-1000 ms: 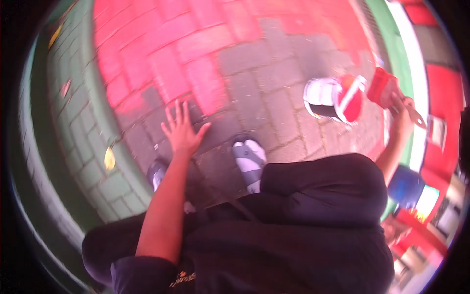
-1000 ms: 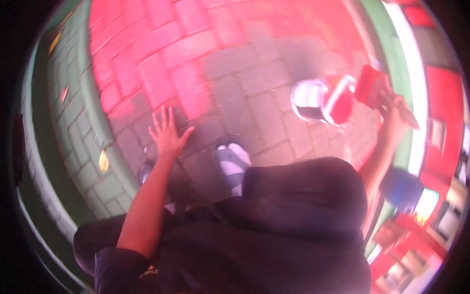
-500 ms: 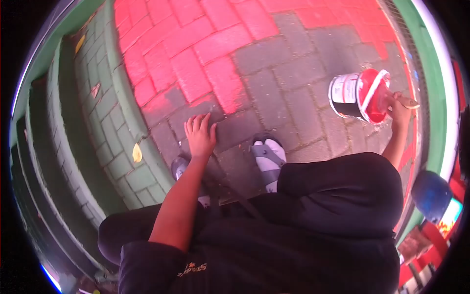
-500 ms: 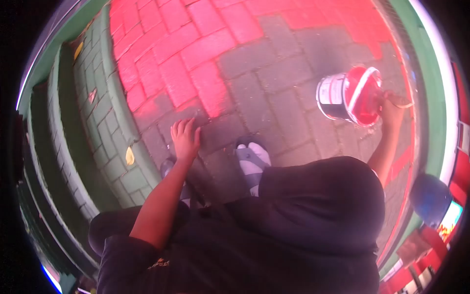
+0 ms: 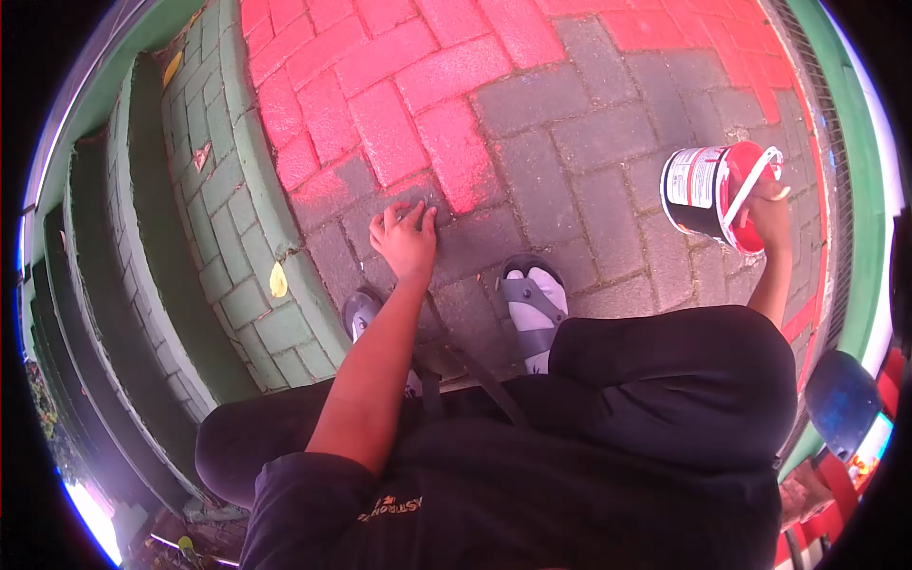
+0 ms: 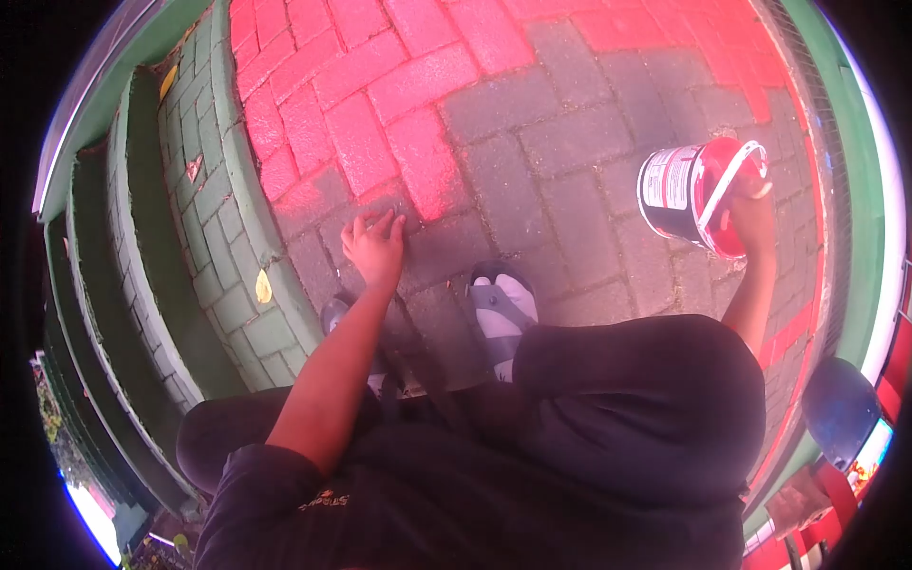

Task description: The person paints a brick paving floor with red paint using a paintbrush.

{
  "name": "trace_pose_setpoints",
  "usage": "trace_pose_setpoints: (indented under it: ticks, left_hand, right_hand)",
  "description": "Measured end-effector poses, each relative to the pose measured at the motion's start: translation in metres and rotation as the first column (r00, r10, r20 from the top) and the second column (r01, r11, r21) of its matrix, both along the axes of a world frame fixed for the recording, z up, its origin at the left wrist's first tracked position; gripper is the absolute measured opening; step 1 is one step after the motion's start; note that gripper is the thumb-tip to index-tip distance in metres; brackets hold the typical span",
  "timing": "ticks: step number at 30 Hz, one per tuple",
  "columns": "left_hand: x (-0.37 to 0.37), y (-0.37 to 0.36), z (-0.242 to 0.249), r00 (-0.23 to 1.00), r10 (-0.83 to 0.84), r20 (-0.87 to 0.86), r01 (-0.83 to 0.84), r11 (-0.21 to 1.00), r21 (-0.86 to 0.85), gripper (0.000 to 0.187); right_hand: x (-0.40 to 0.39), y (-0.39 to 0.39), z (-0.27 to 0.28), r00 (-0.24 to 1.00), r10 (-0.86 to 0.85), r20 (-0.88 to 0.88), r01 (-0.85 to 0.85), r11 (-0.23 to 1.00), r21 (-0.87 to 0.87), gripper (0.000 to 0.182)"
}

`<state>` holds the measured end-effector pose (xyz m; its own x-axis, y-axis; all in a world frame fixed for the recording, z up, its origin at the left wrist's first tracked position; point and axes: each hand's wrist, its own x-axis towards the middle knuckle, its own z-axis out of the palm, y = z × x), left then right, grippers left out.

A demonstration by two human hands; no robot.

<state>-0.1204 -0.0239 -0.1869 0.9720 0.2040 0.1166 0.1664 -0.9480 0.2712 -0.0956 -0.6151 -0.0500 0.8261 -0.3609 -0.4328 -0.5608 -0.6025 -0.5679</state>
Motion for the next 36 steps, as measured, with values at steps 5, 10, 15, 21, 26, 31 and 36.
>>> trace_pose_setpoints:
  ticks: [5, 10, 15, 21, 26, 31, 36]
  left_hand:
    - [0.002, -0.001, -0.007, 0.991, 0.134, -0.019, -0.135, 0.99, -0.045, 0.018]
    - [0.008, -0.002, -0.018, 0.998, 0.018, 0.066, -0.022, 0.998, 0.058, 0.014]
    - [0.012, -0.008, -0.005, 1.0, 0.019, -0.003, -0.019, 0.998, 0.058, 0.015]
    - [0.014, -0.004, -0.004, 0.996, -0.09, 0.016, 0.087, 0.988, 0.126, 0.016]
    - [-0.015, 0.011, 0.008, 0.904, -0.42, -0.074, 0.421, 0.907, 0.0, 0.015]
    - [-0.046, 0.034, 0.014, 0.512, -0.811, -0.283, 0.826, 0.556, -0.097, 0.018]
    - [-0.044, 0.042, 0.023, 0.567, -0.757, -0.324, 0.757, 0.634, -0.156, 0.023]
  right_hand:
    - [-0.022, -0.024, 0.011, 0.984, 0.036, 0.175, -0.007, 0.987, -0.162, 0.008]
    - [-0.027, 0.0, 0.072, 0.954, -0.286, 0.095, 0.284, 0.958, 0.031, 0.015]
    - [-0.034, 0.005, 0.085, 0.914, -0.374, 0.158, 0.351, 0.923, 0.156, 0.022]
    - [-0.039, -0.007, 0.082, 0.938, -0.325, 0.117, 0.313, 0.943, 0.109, 0.02]
    - [-0.046, -0.022, 0.067, 0.915, -0.373, 0.152, 0.356, 0.926, 0.126, 0.03]
    - [-0.071, -0.069, 0.06, 0.825, -0.528, 0.199, 0.45, 0.828, 0.334, 0.043]
    - [-0.084, -0.046, 0.071, 0.645, -0.718, 0.261, 0.273, 0.536, 0.799, 0.044]
